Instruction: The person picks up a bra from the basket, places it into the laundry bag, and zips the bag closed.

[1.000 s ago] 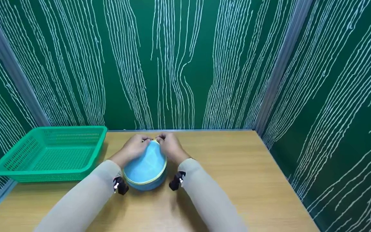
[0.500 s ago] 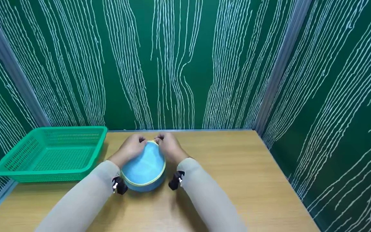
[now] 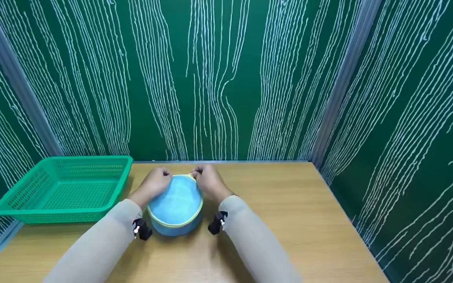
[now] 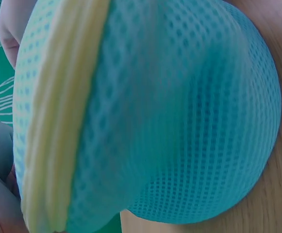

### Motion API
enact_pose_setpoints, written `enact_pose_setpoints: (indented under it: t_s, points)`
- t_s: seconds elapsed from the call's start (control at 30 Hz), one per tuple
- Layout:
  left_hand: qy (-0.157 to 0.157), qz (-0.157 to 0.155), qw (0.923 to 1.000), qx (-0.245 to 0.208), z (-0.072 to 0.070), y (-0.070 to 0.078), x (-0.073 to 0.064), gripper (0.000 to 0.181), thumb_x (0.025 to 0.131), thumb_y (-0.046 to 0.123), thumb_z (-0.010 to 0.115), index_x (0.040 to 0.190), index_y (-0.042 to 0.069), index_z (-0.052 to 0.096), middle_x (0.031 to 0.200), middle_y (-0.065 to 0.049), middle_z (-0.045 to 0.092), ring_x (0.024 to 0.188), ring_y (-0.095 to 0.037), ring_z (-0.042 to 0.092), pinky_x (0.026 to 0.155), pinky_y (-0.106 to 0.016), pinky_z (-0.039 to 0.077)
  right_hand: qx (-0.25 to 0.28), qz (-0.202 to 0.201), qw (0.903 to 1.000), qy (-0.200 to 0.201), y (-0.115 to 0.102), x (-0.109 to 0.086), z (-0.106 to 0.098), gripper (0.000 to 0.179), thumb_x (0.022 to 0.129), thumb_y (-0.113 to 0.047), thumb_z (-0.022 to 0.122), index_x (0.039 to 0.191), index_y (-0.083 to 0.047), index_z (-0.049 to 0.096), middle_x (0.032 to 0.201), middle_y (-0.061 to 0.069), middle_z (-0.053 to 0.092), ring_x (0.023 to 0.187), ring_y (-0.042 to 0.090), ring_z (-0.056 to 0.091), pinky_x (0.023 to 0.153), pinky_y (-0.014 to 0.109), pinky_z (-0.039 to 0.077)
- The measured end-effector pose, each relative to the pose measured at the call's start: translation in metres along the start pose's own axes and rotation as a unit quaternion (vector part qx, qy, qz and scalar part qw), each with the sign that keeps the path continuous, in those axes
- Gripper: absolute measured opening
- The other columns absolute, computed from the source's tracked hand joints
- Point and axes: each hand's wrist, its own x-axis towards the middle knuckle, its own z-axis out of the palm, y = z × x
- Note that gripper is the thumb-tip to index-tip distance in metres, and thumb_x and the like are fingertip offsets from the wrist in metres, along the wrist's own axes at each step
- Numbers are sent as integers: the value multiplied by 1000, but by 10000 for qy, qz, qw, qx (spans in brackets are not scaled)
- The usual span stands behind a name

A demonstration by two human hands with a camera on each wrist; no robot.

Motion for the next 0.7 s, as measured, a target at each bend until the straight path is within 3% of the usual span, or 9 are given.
enact_pose_setpoints:
  t_s: [0.2, 0.33, 0.47, 0.53, 0.6, 0.7]
  points:
    - [192, 47, 9998, 60, -3, -11, 2, 42, 117, 21, 48, 76, 19, 45, 81, 0, 35, 76, -20, 38, 72, -39, 35, 1, 42, 10000, -37, 0, -1, 1, 15, 114, -6, 65, 106, -6, 78, 103, 8, 76, 94, 17, 68, 87, 37, 63]
    - [203, -81, 9997, -121, -4, -18, 4, 43, 117, 20, 49, 75, 18, 43, 81, 0, 33, 75, -20, 37, 72, -39, 34, -14, 177, 9998, -47, 2, -3, -1, 14, 114, -5, 64, 108, -6, 77, 106, 10, 77, 100, 21, 71, 94, 39, 65]
    - [142, -19, 9994, -327, -3, -25, 7, 42, 114, 16, 51, 72, 17, 44, 79, 0, 33, 75, -20, 37, 71, -38, 35, 137, 306, 9994, -32, 1, -5, -2, 14, 114, -5, 64, 109, -5, 77, 110, 14, 78, 105, 26, 74, 96, 41, 66]
    - [120, 95, 9990, -431, -2, -27, 7, 40, 114, 16, 53, 74, 16, 51, 80, -1, 41, 78, -20, 43, 73, -38, 40, 208, 370, 9991, -9, 0, -5, -2, 14, 115, -6, 64, 110, -5, 77, 112, 15, 79, 107, 27, 74, 97, 41, 66]
    - [114, 189, 9982, -566, -1, -26, 6, 34, 114, 17, 56, 82, 13, 66, 87, -3, 56, 86, -21, 55, 82, -40, 52, 240, 425, 9988, -6, -1, -5, -1, 14, 115, -7, 64, 111, -4, 77, 112, 14, 79, 106, 26, 74, 97, 41, 66]
    - [47, 290, 9966, -768, 1, -22, 3, 25, 116, 19, 58, 115, 11, 82, 117, -8, 76, 115, -26, 70, 108, -49, 61, 221, 473, 9986, -2, -4, -5, 0, 15, 116, -8, 64, 113, -6, 78, 113, 11, 79, 105, 22, 73, 97, 41, 66]
